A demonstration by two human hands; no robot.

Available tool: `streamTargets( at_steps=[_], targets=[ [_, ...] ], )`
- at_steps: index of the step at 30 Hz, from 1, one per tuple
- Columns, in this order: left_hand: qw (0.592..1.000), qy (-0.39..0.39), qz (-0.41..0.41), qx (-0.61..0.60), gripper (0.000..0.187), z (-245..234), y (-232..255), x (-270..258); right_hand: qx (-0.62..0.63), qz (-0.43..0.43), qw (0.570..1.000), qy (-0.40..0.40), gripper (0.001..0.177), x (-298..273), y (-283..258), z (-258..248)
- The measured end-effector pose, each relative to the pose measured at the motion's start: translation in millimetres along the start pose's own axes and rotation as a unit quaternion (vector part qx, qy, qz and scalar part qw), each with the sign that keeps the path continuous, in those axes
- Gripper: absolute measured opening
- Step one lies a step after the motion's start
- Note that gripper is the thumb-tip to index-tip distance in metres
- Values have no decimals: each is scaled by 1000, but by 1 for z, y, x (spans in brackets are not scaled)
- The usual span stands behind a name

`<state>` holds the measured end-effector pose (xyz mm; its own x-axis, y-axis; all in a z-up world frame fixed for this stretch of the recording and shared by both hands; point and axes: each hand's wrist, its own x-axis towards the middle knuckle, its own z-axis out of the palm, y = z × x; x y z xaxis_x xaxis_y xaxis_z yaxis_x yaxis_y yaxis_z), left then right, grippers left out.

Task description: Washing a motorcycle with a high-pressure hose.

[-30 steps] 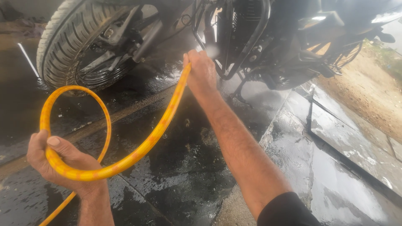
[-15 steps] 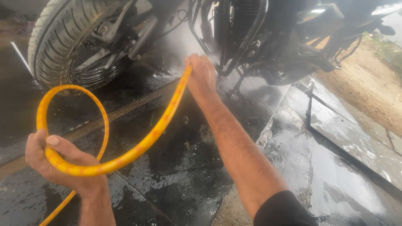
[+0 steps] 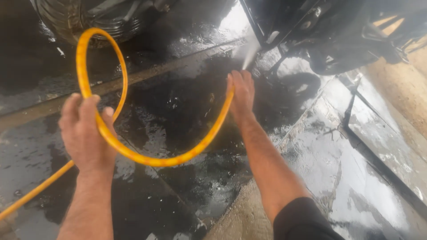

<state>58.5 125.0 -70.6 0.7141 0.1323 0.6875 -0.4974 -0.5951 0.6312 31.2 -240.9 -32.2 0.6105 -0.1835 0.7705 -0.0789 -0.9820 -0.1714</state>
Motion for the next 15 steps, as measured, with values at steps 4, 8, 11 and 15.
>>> streamTargets(
  at_steps=[4,8,11,15],
  targets=[
    [987,-138,-20,80,39,30,-13,-35,-56,-35,996,-58,21,-13,46,9],
    [984,-149,-46,91,50,55,-24,-64,-103,-58,990,-81,24,-18,72,25],
    [984,-143,-44,95,51,49,-21,-65,113,134,974,-141,23,4,61,30],
    [983,-133,-72,102,47,49,-22,-56,-89,-121,986,-73,19,12,69,52]
  ],
)
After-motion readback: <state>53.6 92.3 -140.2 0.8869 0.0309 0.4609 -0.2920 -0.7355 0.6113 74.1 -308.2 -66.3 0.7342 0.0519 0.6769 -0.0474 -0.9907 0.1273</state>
